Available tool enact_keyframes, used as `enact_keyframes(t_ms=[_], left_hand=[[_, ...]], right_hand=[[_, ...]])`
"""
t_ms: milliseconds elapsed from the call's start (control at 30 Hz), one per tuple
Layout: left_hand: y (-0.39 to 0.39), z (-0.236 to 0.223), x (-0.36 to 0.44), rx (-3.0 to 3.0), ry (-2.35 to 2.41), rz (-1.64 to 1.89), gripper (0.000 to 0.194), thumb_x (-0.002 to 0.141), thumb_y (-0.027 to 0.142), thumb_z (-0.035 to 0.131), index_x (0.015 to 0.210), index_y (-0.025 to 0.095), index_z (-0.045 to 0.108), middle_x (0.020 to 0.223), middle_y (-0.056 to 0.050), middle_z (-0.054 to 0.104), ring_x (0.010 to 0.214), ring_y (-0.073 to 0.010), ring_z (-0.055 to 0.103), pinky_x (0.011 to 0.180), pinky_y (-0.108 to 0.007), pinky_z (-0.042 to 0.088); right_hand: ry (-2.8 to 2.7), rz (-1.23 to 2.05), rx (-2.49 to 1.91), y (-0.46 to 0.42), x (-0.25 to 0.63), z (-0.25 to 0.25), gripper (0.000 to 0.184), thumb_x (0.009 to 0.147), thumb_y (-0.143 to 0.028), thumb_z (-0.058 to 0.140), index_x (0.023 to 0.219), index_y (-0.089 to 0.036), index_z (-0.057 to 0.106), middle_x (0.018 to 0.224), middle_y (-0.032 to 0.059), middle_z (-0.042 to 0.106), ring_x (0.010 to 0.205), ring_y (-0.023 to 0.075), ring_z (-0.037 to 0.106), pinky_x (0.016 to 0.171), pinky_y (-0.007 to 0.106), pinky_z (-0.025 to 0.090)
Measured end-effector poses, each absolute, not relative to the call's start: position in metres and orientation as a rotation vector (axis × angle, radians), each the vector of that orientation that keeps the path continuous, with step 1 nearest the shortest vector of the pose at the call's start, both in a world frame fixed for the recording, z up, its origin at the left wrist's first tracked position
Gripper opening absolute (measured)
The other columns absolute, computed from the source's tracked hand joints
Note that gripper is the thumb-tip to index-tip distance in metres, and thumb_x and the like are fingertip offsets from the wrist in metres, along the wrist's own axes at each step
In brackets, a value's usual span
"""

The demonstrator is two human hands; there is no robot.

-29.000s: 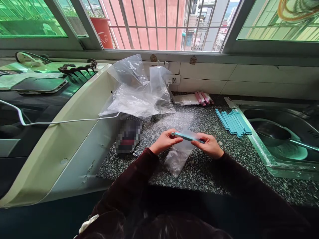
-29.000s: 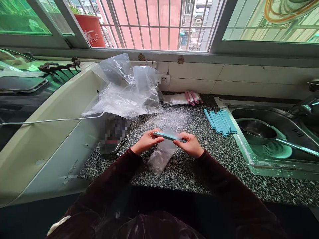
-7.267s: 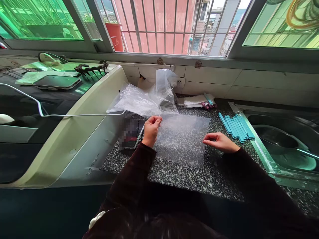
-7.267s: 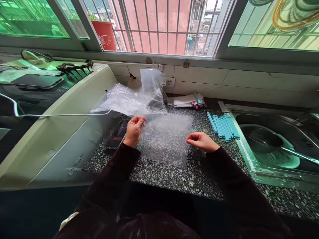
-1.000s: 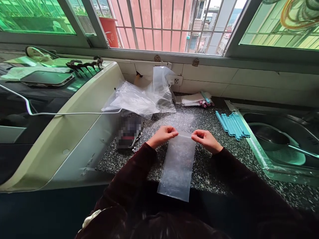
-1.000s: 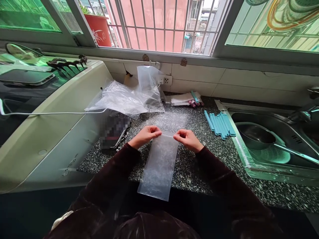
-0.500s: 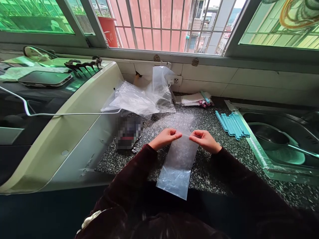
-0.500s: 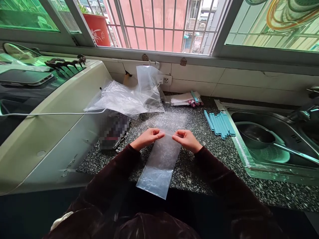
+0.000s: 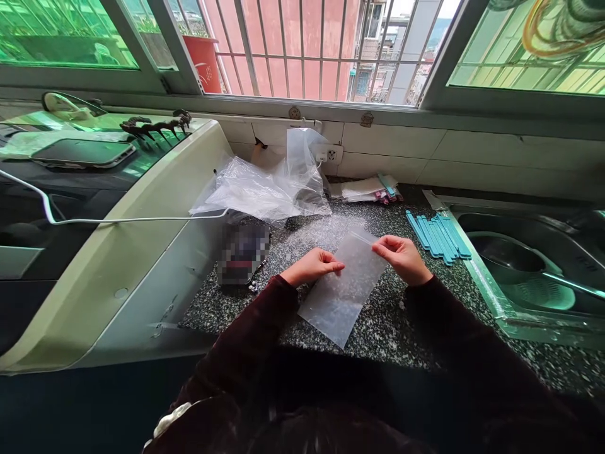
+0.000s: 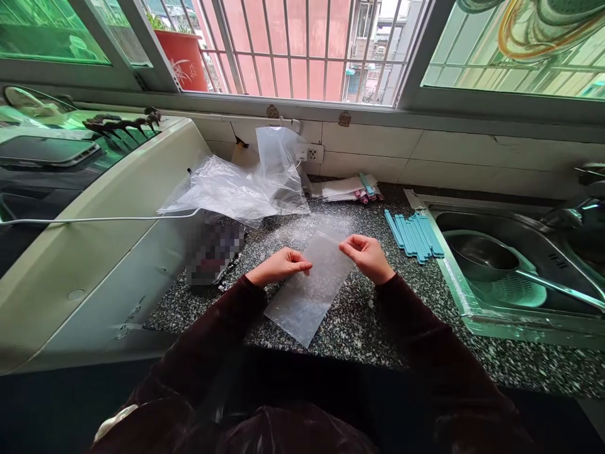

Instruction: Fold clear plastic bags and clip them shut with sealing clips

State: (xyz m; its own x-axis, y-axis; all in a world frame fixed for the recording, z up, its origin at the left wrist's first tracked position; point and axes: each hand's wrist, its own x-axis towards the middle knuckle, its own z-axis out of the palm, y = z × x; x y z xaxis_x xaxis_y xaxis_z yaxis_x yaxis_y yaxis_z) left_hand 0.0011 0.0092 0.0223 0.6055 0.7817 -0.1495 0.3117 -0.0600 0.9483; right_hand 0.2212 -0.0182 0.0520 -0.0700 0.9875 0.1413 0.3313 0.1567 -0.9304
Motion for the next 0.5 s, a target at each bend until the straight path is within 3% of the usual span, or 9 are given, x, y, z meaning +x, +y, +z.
enact_keyframes(t_ms=[233, 500], left_hand=[[0.008, 0.025, -0.001, 1.725, 0.91, 0.353, 0.047, 0.067, 0.056, 0.059, 0.062, 0.01, 0.067, 0.046, 0.002, 0.047, 0.044, -0.0069, 0.03, 0.047, -0.024, 0.019], [0.008, 0.024, -0.007, 1.78, 0.862, 0.237, 0.046, 0.07, 0.054, 0.058, 0.062, 0.01, 0.067, 0.049, 0.001, 0.05, 0.047, -0.0073, 0.034, 0.049, -0.024, 0.022]], right_hand=[[-1.461, 0.865, -1.33, -0.015, 0.23, 0.052, 0.036, 0.062, -0.05, 0.067, 0.059, -0.016, 0.056, 0.054, -0.0031, 0.049, 0.052, 0.008, 0.04, 0.05, 0.022, 0.032], [-1.3, 0.699, -1.344, -0.004, 0.262, 0.052, 0.031, 0.058, -0.046, 0.069, 0.061, -0.017, 0.06, 0.056, -0.0022, 0.054, 0.053, 0.0087, 0.043, 0.053, 0.023, 0.034]])
